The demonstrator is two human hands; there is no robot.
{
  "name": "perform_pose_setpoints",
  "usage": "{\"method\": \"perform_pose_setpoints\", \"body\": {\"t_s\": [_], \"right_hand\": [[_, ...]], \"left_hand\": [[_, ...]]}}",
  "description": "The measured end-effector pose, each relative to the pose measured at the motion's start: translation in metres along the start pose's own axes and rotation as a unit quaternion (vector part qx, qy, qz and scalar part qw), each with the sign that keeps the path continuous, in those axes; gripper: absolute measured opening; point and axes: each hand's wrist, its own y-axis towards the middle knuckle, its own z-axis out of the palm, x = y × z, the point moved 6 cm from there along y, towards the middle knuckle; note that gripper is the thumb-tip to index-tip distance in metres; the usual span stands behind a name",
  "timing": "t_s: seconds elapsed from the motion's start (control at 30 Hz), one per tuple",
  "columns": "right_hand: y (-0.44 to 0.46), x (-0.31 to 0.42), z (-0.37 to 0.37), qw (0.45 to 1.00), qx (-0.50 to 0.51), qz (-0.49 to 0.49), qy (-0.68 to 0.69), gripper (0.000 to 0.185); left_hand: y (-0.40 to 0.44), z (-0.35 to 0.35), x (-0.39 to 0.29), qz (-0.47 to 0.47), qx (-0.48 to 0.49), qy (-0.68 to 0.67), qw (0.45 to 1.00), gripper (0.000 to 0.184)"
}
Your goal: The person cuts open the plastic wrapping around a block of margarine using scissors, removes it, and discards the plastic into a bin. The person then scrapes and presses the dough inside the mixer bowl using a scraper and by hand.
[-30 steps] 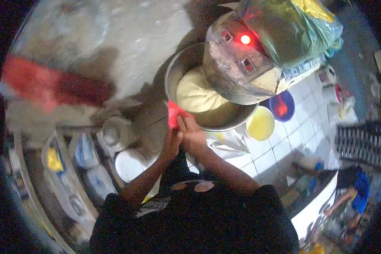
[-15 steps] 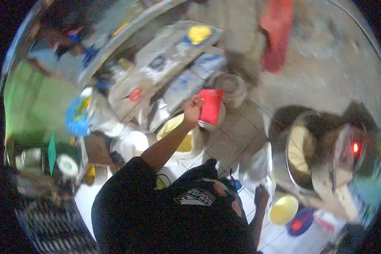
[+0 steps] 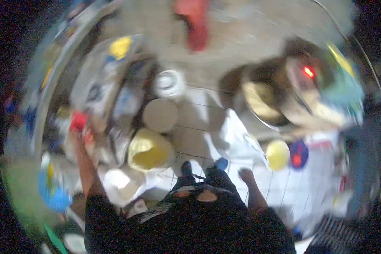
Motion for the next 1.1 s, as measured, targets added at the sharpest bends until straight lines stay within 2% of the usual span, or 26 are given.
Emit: {"method": "perform_pose_setpoints", "body": {"t_s": [0.03,0.07,0.13,0.17,0.2,0.23,0.27,0.33,0.37,0.4,0.43,0.47,0.5,0.53,0.63,0.7,0.73,0.77,0.8,0.87,0.9,0.93,0.97,1.03,1.07,1.1], "right_hand": [[0.014,0.013,-0.013,0.984,-0.029,0.088,0.151,0.02],[0.023,0.031,-0.015,0.875,-0.118,0.165,0.44,0.026],[0.038,0.089,-0.079,0.969,-0.047,0.124,0.208,0.021],[0.039,0.09,-0.075,0.986,-0.104,0.037,0.126,0.02],[0.041,0.09,-0.074,0.985,-0.157,-0.054,0.034,0.021],[0.042,0.086,-0.077,0.995,-0.092,0.019,0.027,0.02],[0.044,0.082,-0.075,0.995,-0.023,0.092,0.02,0.019],[0.043,0.072,-0.066,0.984,0.104,0.011,-0.146,0.017],[0.04,0.057,-0.066,0.989,0.107,0.021,-0.097,0.018],[0.037,0.044,-0.068,0.989,0.109,0.027,-0.092,0.018],[0.038,0.034,-0.08,0.998,0.038,0.031,-0.048,0.018],[0.041,0.021,-0.093,0.999,-0.033,0.036,-0.005,0.017],[0.038,0.024,-0.126,0.989,-0.044,0.13,0.058,0.019],[0.047,0.018,-0.141,0.98,-0.021,0.172,0.095,0.022],[0.084,0.037,-0.214,0.97,-0.153,0.136,0.13,0.023],[0.123,0.047,-0.263,0.965,-0.206,0.123,0.105,0.024],[0.148,0.042,-0.277,0.959,-0.249,0.077,0.113,0.023],[0.174,0.03,-0.285,0.963,-0.248,0.074,0.068,0.02],[0.201,0.012,-0.292,0.967,-0.236,0.095,-0.006,0.019],[0.252,-0.042,-0.28,0.963,-0.208,0.167,0.025,0.019],[0.281,-0.075,-0.271,0.964,-0.209,0.159,-0.033,0.022],[0.304,-0.102,-0.255,0.964,-0.201,0.151,-0.085,0.026],[0.324,-0.125,-0.236,0.966,-0.187,0.159,-0.083,0.026],[0.366,-0.145,-0.215,0.909,-0.238,0.064,-0.335,0.036],[0.389,-0.16,-0.207,0.912,-0.233,0.073,-0.33,0.036],[0.415,-0.189,-0.198,0.955,-0.18,0.158,-0.177,0.031]], "left_hand": [[-0.012,-0.007,-0.018,0.028,-0.044,-0.026,0.998,0.043],[-0.032,-0.02,-0.036,0.06,-0.093,-0.057,0.992,0.044],[-0.089,-0.04,-0.066,0.127,-0.167,-0.129,0.969,0.047],[-0.127,-0.029,-0.066,0.17,-0.16,-0.128,0.964,0.049],[-0.162,0.053,-0.017,0.335,-0.144,0.108,0.925,0.059],[-0.208,0.086,-0.021,0.256,0.032,-0.038,0.965,0.061],[-0.259,0.12,-0.022,0.124,0.164,-0.167,0.964,0.063],[-0.366,0.158,-0.041,0.215,0.388,-0.129,0.887,0.067],[-0.414,0.171,-0.039,0.232,0.518,-0.069,0.821,0.07],[-0.449,0.169,-0.042,0.295,0.556,-0.055,0.775,0.069],[-0.485,0.225,0.001,0.386,0.536,-0.039,0.749,0.063],[-0.49,0.195,-0.028,0.154,0.598,-0.018,0.786,0.052],[-0.5,0.183,-0.05,0.138,0.608,-0.012,0.782,0.049],[-0.504,0.181,-0.061,0.153,0.615,-0.025,0.773,0.045],[-0.513,0.198,-0.082,0.135,0.644,-0.061,0.751,0.038],[-0.52,0.231,-0.071,0.093,0.67,-0.104,0.729,0.037],[-0.52,0.246,-0.063,0.053,0.69,-0.155,0.705,0.037],[-0.514,0.245,-0.074,0.191,0.673,-0.29,0.653,0.036],[-0.508,0.259,-0.071,0.19,0.684,-0.282,0.645,0.036],[-0.517,0.292,-0.08,0.491,0.653,-0.047,0.574,0.035],[-0.51,0.32,-0.083,0.269,0.75,-0.066,0.6,0.029],[-0.508,0.332,-0.074,0.025,0.804,-0.069,0.59,0.023],[-0.507,0.355,-0.067,-0.072,0.806,-0.1,0.579,0.022],[-0.502,0.398,-0.081,-0.165,0.801,-0.122,0.562,0.02],[-0.489,0.41,-0.119,-0.088,0.798,-0.139,0.579,0.021],[-0.479,0.421,-0.158,-0.008,0.791,-0.159,0.59,0.022]]}}
